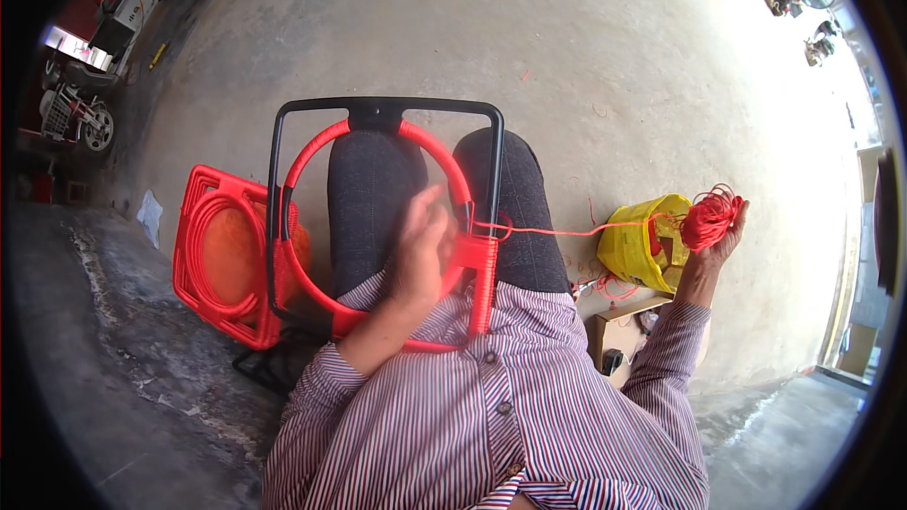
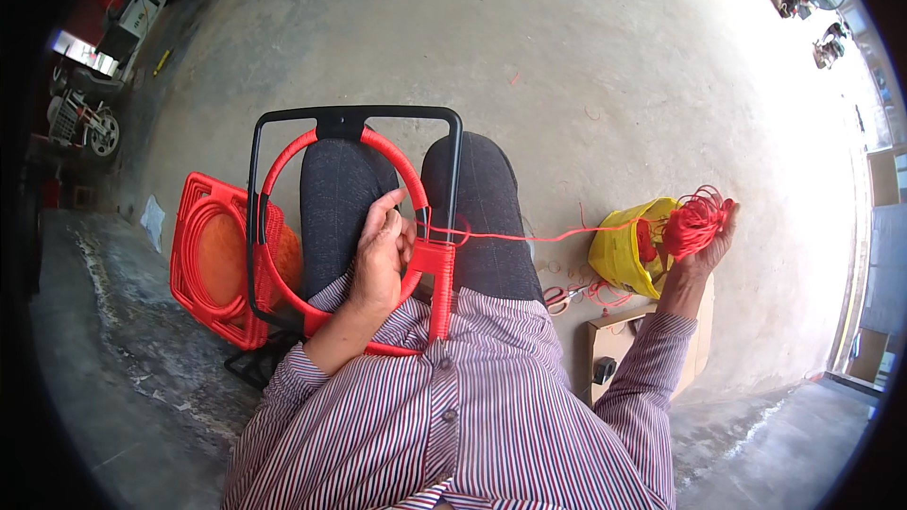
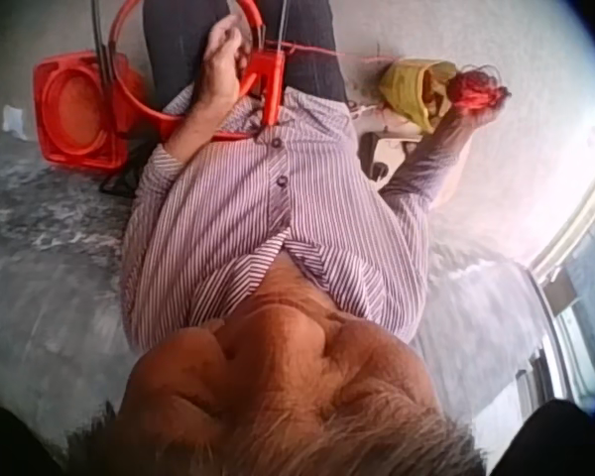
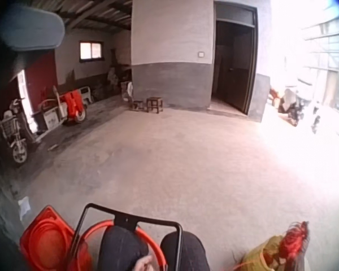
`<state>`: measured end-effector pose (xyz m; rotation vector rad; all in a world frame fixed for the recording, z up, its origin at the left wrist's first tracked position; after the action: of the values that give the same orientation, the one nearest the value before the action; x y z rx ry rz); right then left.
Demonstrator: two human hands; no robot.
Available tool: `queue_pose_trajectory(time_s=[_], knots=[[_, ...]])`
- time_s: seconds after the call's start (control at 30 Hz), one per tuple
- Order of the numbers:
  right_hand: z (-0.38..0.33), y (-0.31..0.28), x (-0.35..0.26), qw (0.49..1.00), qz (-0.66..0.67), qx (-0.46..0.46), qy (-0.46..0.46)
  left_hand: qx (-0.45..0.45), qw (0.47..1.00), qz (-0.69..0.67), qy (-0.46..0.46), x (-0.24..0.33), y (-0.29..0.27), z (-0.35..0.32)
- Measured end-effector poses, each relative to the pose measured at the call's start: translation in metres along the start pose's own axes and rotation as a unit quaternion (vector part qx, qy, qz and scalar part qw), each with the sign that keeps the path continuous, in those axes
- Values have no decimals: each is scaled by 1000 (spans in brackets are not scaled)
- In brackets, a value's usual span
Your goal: Wrapping a red cord tightly around the red plastic section of a frame component.
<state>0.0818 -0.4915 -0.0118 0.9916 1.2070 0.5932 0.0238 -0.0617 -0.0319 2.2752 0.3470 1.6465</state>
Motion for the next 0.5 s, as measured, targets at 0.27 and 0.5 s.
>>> queue_pose_trajectory(time_s=[0.27,0.5], knots=[[-89,89,148,795,-429,-241,355,-107,980,-165,-21,8,15,-1],[-88,78,143,820,-421,-178,344,-120,980,-141,-77,1,2,-1]])
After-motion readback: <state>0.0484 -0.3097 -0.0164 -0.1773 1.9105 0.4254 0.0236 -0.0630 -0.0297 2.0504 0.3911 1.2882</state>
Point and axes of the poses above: each hand's wrist, its own z-axis towards the middle knuckle, its own y-axis out of the palm, x = y × z, the point moved 1 cm from there along z, towards the middle knuckle, and after that the axes turned 11 degrees about -x, right-handed, at the moved point
